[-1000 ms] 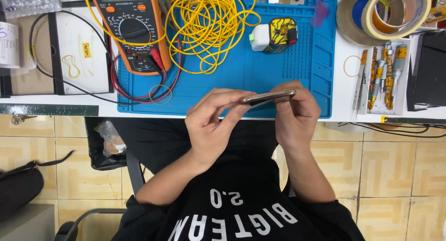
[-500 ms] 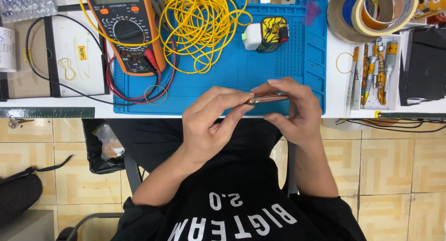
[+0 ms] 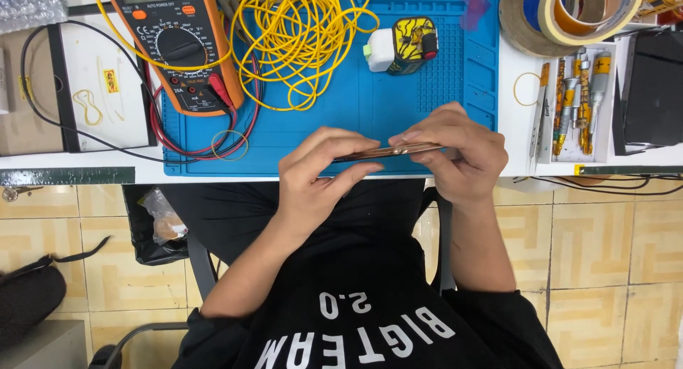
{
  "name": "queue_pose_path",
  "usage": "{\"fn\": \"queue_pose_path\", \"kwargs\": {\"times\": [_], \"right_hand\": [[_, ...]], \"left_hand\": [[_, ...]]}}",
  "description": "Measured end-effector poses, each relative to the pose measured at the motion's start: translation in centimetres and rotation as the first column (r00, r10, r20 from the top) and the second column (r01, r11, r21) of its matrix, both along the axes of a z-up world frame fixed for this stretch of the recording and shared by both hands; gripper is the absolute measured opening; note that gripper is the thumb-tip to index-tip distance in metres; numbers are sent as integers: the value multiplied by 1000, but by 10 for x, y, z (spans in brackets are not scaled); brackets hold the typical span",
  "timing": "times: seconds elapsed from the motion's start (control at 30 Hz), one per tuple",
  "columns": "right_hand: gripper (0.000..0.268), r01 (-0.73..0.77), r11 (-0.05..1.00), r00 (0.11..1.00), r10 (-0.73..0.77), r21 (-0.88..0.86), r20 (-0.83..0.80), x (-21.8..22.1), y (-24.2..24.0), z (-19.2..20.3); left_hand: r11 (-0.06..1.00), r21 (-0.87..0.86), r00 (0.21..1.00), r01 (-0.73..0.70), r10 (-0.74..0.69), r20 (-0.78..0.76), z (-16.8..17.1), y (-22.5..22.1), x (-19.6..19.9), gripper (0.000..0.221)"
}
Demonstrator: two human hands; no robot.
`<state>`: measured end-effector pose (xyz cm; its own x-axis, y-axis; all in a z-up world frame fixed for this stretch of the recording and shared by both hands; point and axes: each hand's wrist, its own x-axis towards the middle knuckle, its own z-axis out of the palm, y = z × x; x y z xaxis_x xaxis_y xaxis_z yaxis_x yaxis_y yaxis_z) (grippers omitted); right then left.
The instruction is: The person is reassembling a smartphone by installing internal screws with a precision screwdriver and handling the screen and internal components.
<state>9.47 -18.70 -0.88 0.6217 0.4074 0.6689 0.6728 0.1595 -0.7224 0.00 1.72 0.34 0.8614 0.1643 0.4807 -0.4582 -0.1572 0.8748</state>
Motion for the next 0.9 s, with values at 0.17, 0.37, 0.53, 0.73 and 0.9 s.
{"fn": "queue_pose_path", "kwargs": {"times": [0.17,0.37,0.53,0.73,0.9], "right_hand": [[20,15,1000,998,-15,-4,-53,0,1,0],[20,2,1000,997,-1,11,-79,-2,10,-1],[43,-22,999,973,15,-25,-229,-6,4,-36],[21,166,926,968,-88,-339,234,-11,1,29],[14,397,731,801,20,-555,599,-18,-8,37]], "left_hand": [[994,-106,997,-20,12,-70,-20,3,-5,21],[966,-257,991,23,-56,-122,-29,6,-1,17],[870,-492,990,25,-91,-111,-67,8,1,8],[952,-300,982,66,-116,-152,-24,22,-3,39],[989,146,986,31,-6,-165,10,26,-13,35]]}}
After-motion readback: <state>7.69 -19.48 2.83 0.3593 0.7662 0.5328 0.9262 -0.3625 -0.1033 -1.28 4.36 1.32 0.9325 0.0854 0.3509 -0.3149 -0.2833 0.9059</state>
